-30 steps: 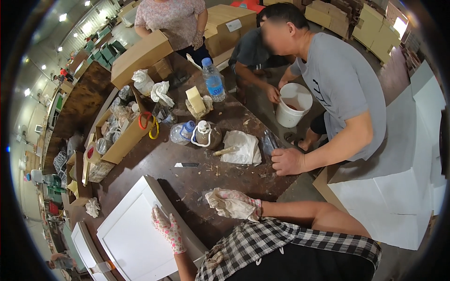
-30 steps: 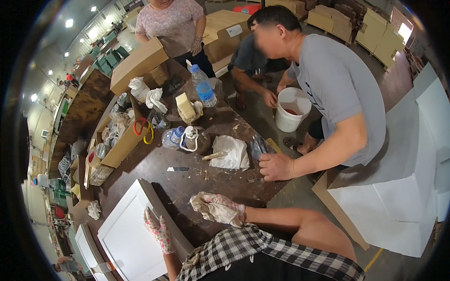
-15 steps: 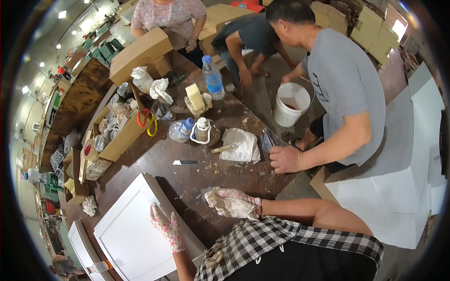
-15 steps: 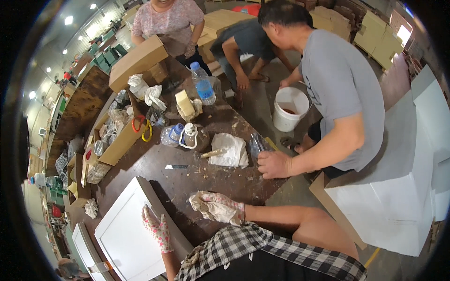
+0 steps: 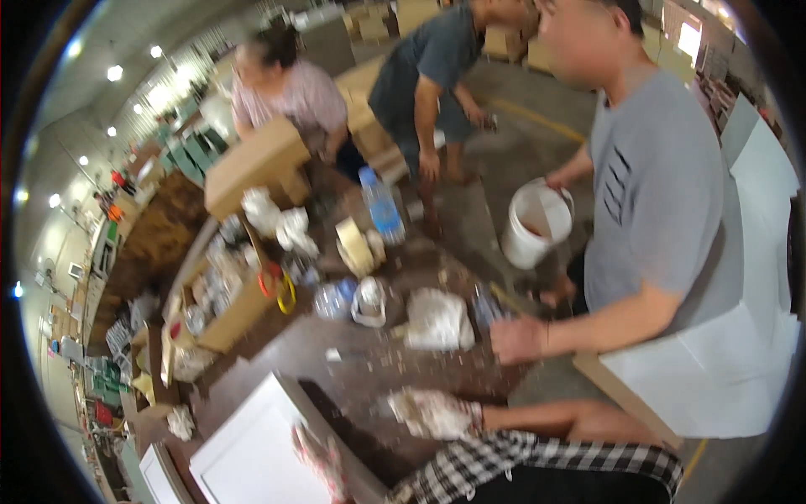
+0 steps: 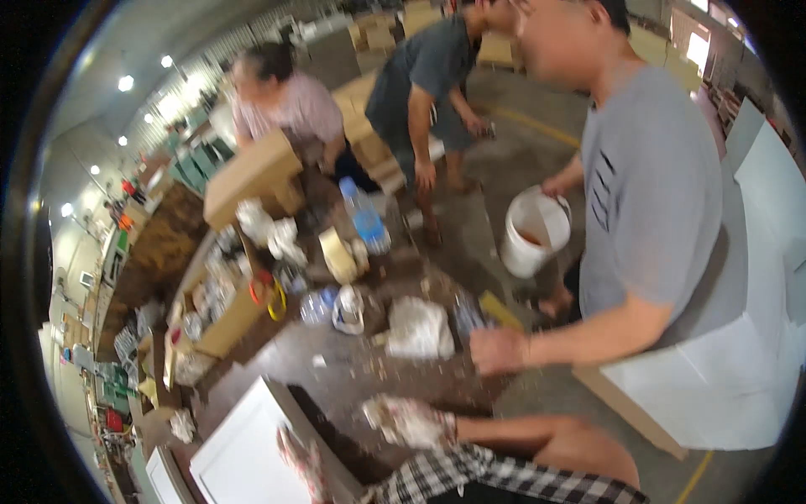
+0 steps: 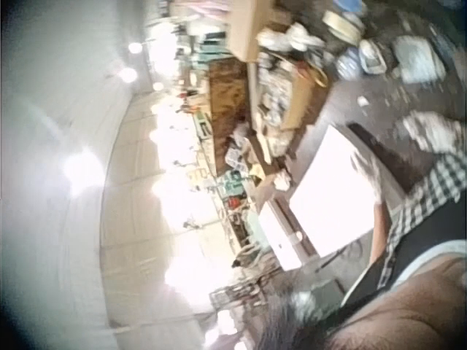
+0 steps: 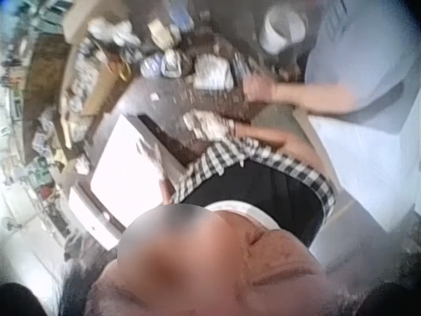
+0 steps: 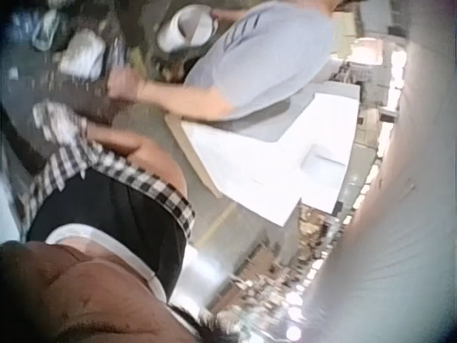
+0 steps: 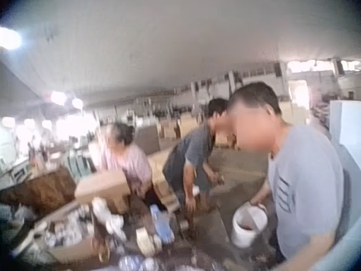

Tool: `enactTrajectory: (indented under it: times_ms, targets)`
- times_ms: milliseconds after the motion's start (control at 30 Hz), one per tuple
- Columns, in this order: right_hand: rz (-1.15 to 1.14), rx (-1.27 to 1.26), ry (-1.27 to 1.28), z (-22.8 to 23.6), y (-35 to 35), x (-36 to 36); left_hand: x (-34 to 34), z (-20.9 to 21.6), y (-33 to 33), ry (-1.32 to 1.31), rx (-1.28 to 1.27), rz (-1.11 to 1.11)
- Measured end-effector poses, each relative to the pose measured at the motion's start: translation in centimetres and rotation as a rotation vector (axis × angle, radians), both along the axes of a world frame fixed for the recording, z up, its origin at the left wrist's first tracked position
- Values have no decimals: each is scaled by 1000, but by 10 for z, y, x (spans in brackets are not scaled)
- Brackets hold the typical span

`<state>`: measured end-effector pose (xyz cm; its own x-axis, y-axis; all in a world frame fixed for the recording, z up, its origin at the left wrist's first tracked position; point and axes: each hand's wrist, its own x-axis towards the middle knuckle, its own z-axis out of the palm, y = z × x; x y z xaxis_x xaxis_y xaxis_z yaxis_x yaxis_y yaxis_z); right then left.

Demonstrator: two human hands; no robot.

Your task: The person cleans a white cabinet door panel at a workbench by wiping its surface with a cloth, pouring liquid from a bottle onto the cloth, and turning the panel over to wipe the other side.

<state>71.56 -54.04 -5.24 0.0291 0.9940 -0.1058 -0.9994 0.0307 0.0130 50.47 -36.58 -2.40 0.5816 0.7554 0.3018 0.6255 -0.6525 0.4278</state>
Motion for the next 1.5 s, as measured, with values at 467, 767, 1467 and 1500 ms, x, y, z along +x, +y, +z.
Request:
enactTrajectory:
  times_ms: [467,767,1467,1500]
  targets:
    - [-39,127,-1,-9,7,0,9,27,-6,17,-44,-35]
    - [-86,259,-28,-19,10,-1,17,49,-14,297,120,24]
    - [-5,72,-2,-16,11,-5,-11,-18,9,-162,-211,28]
    - [0,70,-2,-16,10,-6,-10,-9,2,-28,-67,48]
